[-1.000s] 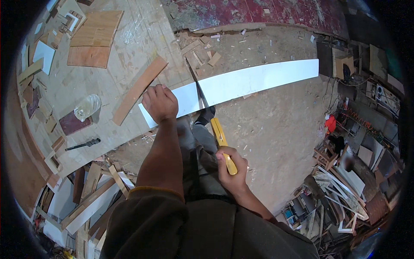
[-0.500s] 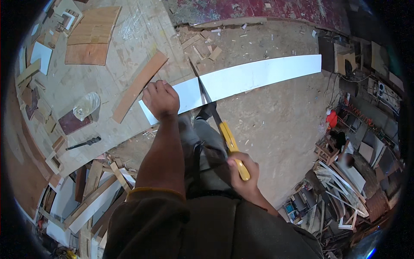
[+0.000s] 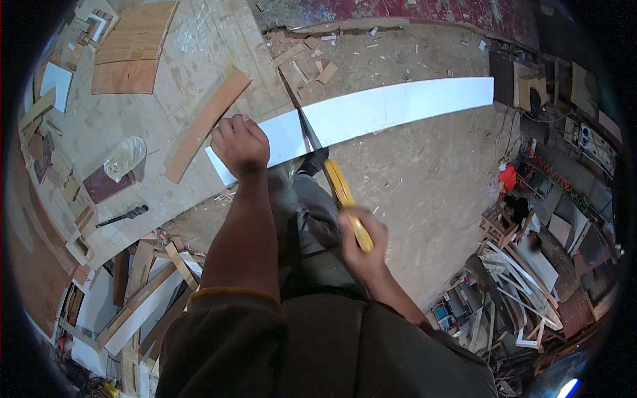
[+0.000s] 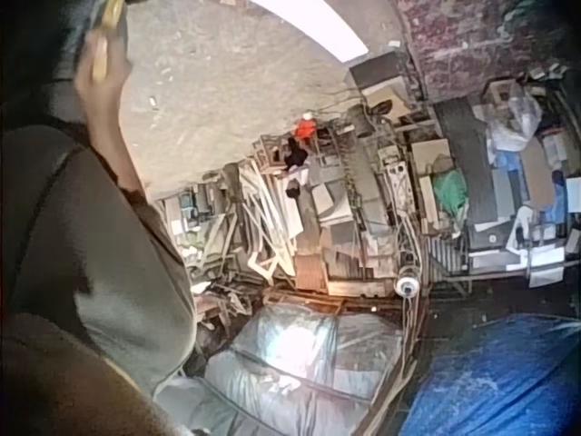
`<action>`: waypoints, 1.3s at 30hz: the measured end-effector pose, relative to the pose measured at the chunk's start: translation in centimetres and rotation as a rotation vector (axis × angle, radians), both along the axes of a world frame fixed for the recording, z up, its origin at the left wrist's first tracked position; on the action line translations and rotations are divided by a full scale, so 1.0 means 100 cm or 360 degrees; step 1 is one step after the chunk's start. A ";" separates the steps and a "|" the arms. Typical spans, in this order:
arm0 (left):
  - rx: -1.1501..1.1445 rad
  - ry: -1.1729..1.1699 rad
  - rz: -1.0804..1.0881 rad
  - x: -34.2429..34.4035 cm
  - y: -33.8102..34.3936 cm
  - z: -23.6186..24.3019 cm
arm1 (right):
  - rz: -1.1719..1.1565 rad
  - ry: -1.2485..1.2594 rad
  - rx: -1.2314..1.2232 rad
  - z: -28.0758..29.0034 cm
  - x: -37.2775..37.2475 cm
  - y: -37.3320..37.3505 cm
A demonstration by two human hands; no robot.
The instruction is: Sawing a white wood board into two pieces using a hand saw.
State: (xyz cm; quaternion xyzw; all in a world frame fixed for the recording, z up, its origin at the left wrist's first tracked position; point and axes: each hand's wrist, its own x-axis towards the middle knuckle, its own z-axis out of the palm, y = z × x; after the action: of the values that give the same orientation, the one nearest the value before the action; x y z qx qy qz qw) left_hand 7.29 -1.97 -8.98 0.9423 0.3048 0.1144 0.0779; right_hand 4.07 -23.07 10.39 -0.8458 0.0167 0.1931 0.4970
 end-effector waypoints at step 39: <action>-0.0071 -0.0004 0.0089 0.015 -0.014 -0.001 | 0.0113 0.0120 0.0172 -0.010 0.031 -0.008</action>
State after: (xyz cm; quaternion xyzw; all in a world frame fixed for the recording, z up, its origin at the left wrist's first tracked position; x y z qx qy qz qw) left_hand 8.83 -3.41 -9.10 0.9313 0.3335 0.1108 0.0961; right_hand 7.21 -23.89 9.36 -0.8099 -0.0051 0.2431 0.5339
